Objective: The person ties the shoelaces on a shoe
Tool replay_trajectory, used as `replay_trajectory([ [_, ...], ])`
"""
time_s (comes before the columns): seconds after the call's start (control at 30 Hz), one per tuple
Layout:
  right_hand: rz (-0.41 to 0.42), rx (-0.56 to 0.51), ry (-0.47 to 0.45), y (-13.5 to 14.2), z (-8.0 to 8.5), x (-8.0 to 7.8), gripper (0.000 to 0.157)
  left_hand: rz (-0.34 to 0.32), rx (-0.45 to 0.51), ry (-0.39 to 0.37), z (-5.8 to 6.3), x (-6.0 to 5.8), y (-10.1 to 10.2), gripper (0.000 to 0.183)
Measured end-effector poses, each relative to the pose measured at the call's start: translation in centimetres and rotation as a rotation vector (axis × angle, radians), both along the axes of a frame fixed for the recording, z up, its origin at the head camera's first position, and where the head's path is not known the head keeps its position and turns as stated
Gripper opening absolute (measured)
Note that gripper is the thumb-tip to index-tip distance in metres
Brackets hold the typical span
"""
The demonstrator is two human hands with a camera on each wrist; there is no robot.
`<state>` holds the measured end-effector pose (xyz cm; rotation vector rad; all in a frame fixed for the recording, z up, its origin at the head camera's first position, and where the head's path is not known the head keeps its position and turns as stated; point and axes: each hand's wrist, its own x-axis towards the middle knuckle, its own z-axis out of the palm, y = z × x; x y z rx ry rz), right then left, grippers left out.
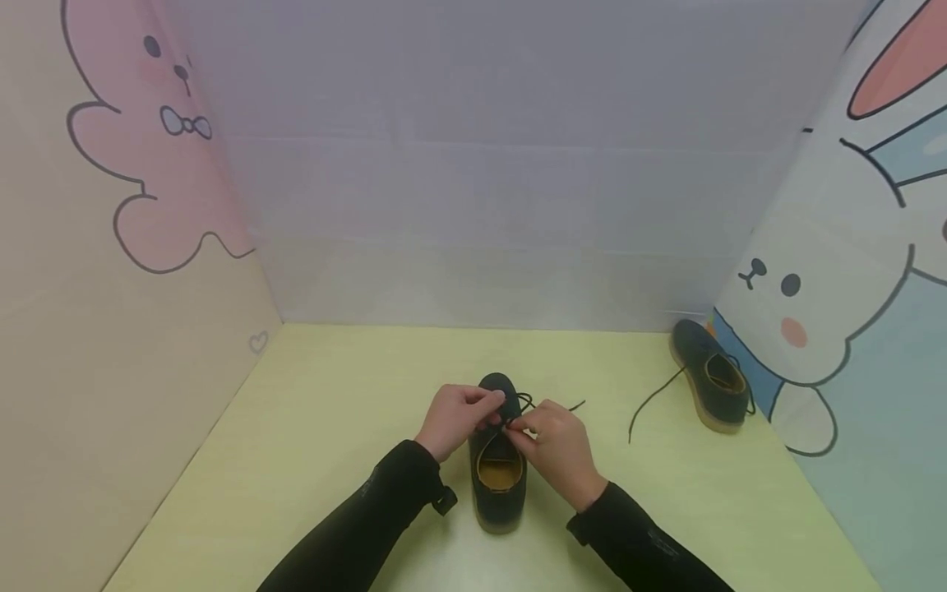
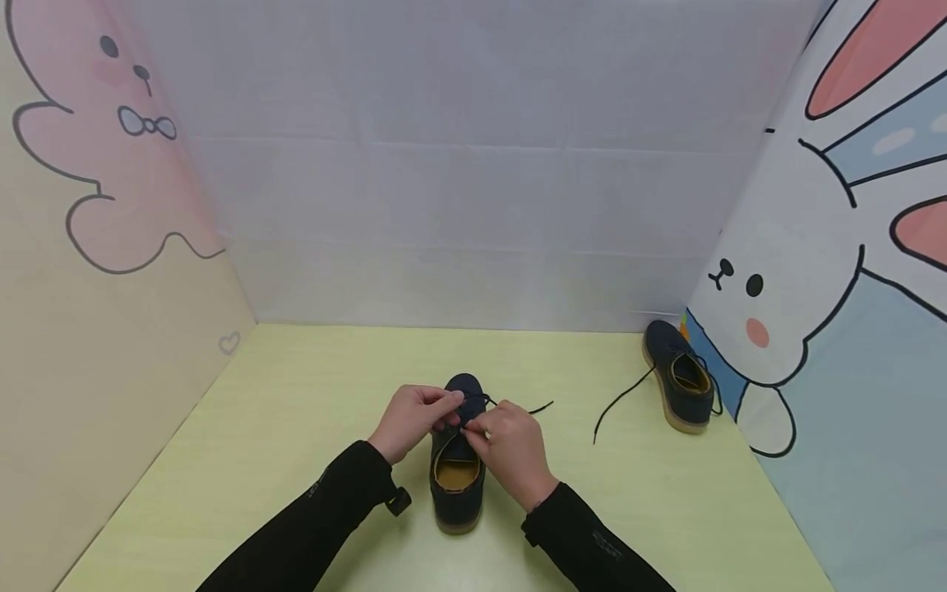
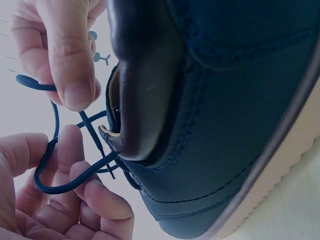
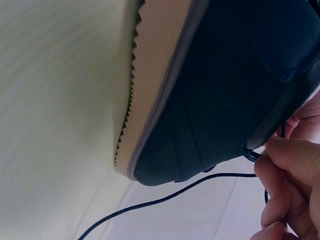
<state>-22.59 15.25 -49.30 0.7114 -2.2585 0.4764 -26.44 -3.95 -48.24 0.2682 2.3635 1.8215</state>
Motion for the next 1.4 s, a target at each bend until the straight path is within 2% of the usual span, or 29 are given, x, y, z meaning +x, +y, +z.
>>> replay_trajectory([
  [0.27, -0.03, -0.02, -0.034, 0.0, -0.5, -0.4, 0.017, -0.018, 0.004, 0.016, -0.4, -0.1, 0.2, 0.037],
  [0.57, -0.021, -0.049, -0.003, 0.2, -1.0, -1.0, 0.019, -0.048, 0.001, 0.027, -0.2, -0.1, 0.3, 0.035],
  [0.83, -0.032, -0.055, -0.036, 0.4, -1.0, -0.7, 0.023, -0.062, 0.025, 0.042, -0.6, 0.0, 0.5, 0.029],
  [1.0, -0.024, -0.084, -0.09, 0.7, -1.1, -0.6, 0.023, -0.049, 0.044, 0.016, -0.8, 0.0, 0.6, 0.028],
  [1.23, -0.067, -0.201, -0.179, 1.7, -1.3, -1.1, 0.023, -0.048, 0.048, -0.02, -1.0, -0.1, 0.8, 0.027],
  [1.3, -0.076, -0.229, -0.232, 2.0, -1.3, -1.3, 0.023, -0.051, 0.045, -0.021, -1.0, -0.1, 0.8, 0.027],
  [1.4, -0.075, -0.282, -0.373, 2.5, -1.1, -1.5, 0.021, -0.057, 0.041, -0.021, -1.1, -0.1, 0.8, 0.029],
])
